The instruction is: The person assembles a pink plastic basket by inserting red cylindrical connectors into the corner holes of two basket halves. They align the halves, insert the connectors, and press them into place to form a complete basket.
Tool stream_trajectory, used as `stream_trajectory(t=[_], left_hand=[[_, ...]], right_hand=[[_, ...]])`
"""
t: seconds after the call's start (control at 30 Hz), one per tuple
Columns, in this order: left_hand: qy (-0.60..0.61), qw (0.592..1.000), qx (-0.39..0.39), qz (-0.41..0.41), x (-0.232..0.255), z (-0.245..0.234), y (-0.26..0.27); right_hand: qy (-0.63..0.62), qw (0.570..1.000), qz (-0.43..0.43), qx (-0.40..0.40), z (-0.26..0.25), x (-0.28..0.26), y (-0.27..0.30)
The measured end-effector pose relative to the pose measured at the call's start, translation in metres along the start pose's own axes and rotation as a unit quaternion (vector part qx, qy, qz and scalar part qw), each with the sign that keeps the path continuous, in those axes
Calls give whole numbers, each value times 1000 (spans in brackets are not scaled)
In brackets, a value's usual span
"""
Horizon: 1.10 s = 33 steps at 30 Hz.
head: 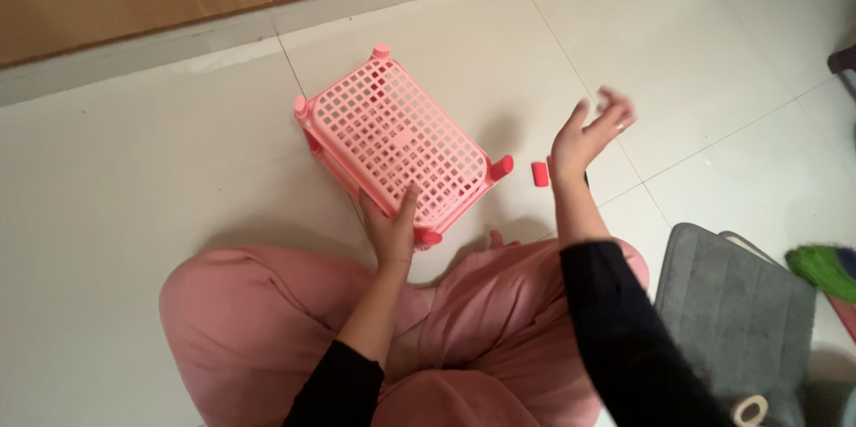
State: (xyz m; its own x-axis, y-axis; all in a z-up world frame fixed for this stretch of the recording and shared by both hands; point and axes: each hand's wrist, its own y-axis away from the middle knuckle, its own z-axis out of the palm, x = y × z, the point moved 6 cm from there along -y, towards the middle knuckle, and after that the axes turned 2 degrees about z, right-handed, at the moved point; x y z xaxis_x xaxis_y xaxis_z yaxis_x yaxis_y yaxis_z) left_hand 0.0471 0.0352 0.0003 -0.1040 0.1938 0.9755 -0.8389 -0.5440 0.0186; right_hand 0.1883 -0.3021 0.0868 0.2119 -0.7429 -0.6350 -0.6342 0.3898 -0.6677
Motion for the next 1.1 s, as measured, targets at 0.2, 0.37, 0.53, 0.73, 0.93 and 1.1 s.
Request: stream_trajectory(t=[0.2, 0.37, 0.53, 0.73, 0.93, 1.1], left_hand=[[143, 981, -38, -124, -20, -17, -10], [138, 977, -54, -153, -15, -41, -57], [113, 977, -122, -134, -4, -35, -75], [152, 974, -19, -165, -10, -41, -56], [244, 954, 117, -131, -25, 17, 1], [104, 967, 46, -228, -65, 12, 58]], right_hand=[[381, 795, 217, -420, 69, 187, 82], [411, 745, 205, -484, 92, 210, 104], [365, 757, 313, -442, 75, 208, 104], [300, 790, 316, -430, 69, 197, 99], [285, 770, 331, -464, 51, 183, 93], [305, 756, 310, -490, 49, 176, 93]])
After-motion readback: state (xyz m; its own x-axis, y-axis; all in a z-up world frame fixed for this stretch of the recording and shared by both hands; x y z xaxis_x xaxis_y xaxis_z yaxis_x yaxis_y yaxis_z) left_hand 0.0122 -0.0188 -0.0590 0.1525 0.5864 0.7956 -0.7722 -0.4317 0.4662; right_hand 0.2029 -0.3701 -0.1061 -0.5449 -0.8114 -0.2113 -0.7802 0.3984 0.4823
